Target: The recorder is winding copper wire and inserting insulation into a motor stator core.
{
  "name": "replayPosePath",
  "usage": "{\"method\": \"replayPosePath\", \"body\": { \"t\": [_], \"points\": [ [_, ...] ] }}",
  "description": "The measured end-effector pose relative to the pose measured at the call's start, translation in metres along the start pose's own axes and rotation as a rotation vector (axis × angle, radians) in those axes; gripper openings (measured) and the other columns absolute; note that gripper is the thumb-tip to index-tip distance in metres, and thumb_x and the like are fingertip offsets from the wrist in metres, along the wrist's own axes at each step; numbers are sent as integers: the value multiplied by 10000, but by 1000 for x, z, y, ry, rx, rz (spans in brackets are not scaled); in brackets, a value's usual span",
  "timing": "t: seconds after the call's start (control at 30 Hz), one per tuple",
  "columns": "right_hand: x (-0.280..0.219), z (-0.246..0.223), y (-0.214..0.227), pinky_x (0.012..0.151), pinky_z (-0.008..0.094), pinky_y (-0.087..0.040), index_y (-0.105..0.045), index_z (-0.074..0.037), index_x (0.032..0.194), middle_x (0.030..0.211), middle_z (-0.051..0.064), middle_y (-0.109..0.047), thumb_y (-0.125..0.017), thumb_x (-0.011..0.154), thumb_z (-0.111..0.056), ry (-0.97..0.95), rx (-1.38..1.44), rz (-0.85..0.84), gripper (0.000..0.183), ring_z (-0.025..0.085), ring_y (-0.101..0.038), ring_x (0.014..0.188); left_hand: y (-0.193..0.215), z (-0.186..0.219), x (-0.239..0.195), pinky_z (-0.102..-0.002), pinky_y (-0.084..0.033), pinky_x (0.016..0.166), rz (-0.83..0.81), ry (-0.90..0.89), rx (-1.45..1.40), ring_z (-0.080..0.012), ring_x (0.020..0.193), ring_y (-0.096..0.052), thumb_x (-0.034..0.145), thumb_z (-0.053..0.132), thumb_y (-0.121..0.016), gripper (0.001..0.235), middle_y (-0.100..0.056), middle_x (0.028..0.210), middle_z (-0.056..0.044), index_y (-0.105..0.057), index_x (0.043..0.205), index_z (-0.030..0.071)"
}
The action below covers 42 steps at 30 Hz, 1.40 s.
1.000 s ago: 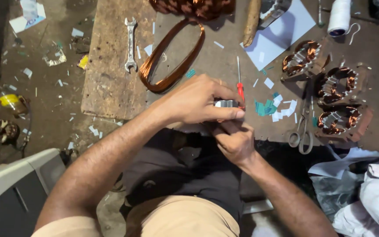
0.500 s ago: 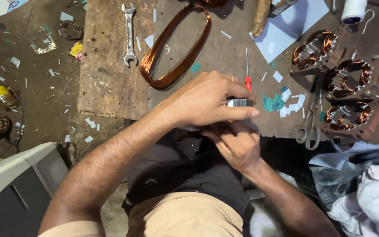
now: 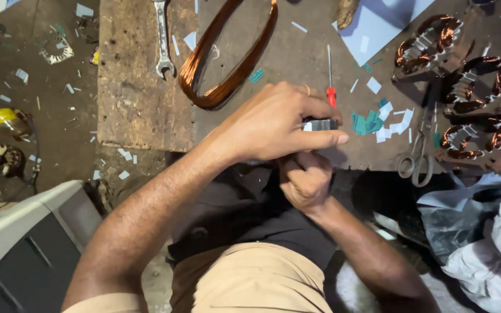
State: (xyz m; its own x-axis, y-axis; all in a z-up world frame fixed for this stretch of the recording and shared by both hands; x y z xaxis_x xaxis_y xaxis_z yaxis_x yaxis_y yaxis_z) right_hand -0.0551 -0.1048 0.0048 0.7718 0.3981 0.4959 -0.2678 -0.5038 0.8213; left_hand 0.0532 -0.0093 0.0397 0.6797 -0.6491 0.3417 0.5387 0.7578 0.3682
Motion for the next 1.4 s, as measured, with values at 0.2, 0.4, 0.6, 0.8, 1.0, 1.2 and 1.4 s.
{"method": "replayPosePath", "body": {
  "t": [0.2,0.4,0.6,0.8,1.0,1.2,1.4],
  "points": [
    [5,5,22,665,420,-533,-775,-30,937,887,125,-677,-761,703,25,54,-59,14,241,292,-672,779,6,3,0,-407,-576,875,41,-24,-60,-314,1018,-726,957,495,-691,450,-772,1115,-120,-785,1109,82],
    [-12,13,25,700,389,-566,-773,-26,998,1011,149,-721,-720,739,93,-33,10,35,290,274,-719,843,4,11,3,-368,-588,807,-15,118,-50,-278,918,-750,926,496,-694,451,-748,1135,-123,-778,1089,84],
    [-37,7,22,817,367,-613,-739,13,1055,1125,165,-726,-630,759,135,-214,119,192,338,290,-762,949,14,48,-3,-414,-542,807,254,-113,187,-360,942,-690,924,460,-716,473,-672,1115,-208,-738,1182,64],
    [-12,10,38,791,386,-607,-736,13,1175,1132,197,-740,-577,732,114,-95,57,109,481,319,-761,942,-1,24,0,-406,-533,721,99,150,225,-310,810,-717,914,517,-726,512,-731,889,-148,-762,1245,127],
    [-20,19,29,595,418,-556,-762,-15,1109,1001,200,-753,-627,700,19,-70,-117,-9,432,326,-691,699,-7,22,5,-375,-547,640,94,181,208,-261,670,-725,875,496,-761,502,-733,751,-130,-780,1170,90],
    [-35,30,18,542,484,-488,-693,-75,782,621,116,-576,-674,689,-38,-181,-193,-112,103,358,-576,519,-11,26,8,-269,-560,570,47,349,5,-102,593,-740,870,429,-765,442,-752,666,-49,-773,1148,86],
    [-46,27,34,586,461,-507,-681,-10,811,680,162,-607,-665,762,33,-277,48,13,67,368,-617,608,-14,17,6,-246,-580,611,107,285,-14,-66,664,-759,876,436,-810,469,-766,736,-18,-776,1154,60]
  ]
}}
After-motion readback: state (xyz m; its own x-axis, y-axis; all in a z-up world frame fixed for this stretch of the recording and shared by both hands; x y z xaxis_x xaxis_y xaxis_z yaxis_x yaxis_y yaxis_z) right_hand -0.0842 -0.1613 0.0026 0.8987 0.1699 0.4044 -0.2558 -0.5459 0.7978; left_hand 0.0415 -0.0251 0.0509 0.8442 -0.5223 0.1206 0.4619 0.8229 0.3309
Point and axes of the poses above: each hand's wrist, its own x-axis towards the middle knuckle, its own y-axis out of the back of the hand, z = x × y, the point moved 7 cm from there along x, towards the middle knuckle
